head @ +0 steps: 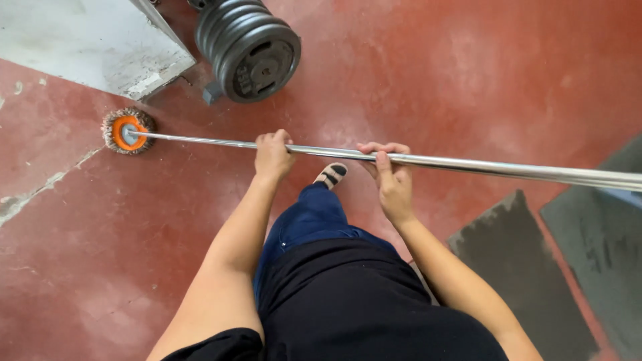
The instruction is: Mopping the red floor of a gym area around fitness equipment.
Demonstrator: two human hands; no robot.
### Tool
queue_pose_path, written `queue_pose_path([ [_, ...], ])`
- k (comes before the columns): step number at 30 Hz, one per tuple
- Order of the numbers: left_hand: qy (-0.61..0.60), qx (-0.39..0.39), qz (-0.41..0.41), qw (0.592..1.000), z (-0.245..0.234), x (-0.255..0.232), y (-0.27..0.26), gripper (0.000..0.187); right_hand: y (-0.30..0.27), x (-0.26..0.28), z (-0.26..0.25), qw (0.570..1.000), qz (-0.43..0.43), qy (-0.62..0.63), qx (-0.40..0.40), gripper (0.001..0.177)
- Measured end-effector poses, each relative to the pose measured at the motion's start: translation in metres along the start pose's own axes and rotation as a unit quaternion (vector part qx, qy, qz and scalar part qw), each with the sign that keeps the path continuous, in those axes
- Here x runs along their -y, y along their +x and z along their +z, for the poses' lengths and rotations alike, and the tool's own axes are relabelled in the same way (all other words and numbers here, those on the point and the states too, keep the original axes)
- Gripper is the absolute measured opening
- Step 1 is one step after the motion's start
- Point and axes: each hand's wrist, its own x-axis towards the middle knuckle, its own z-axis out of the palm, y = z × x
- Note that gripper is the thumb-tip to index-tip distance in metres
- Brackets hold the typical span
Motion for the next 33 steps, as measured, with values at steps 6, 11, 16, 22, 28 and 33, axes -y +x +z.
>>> queue_pose_path([
  [6,0.009,0.056,0.009,0.998,0.027,-0.068,0.068,0.016,0.080,0.026,-0.049,0.995,-0.020,-0.037,-0.089,0.017],
  [11,0.000,0.074,-0.034,0.997,0.017,-0.118,0.092,0.013,0.128,0.037,-0.073,0.993,-0.049,-0.021,-0.104,0.016],
  [16,0.009,0.089,-0.070,0.993,0.034,-0.150,0.116,0.018,0.166,0.043,-0.109,0.992,-0.102,-0.042,-0.061,0.015],
  [22,-0.002,0.099,-0.066,0.993,0.080,-0.254,0.131,0.030,0.202,0.064,-0.224,0.987,-0.156,-0.016,-0.016,0.018],
  [28,-0.047,0.112,-0.059,0.991,0.116,-0.400,0.146,0.035,0.246,0.118,-0.339,0.980,-0.185,0.045,-0.050,0.018],
  [33,-0.076,0.122,-0.036,0.989,0.144,-0.485,0.158,0.034,0.264,0.150,-0.413,0.971,-0.204,0.083,-0.093,0.012],
])
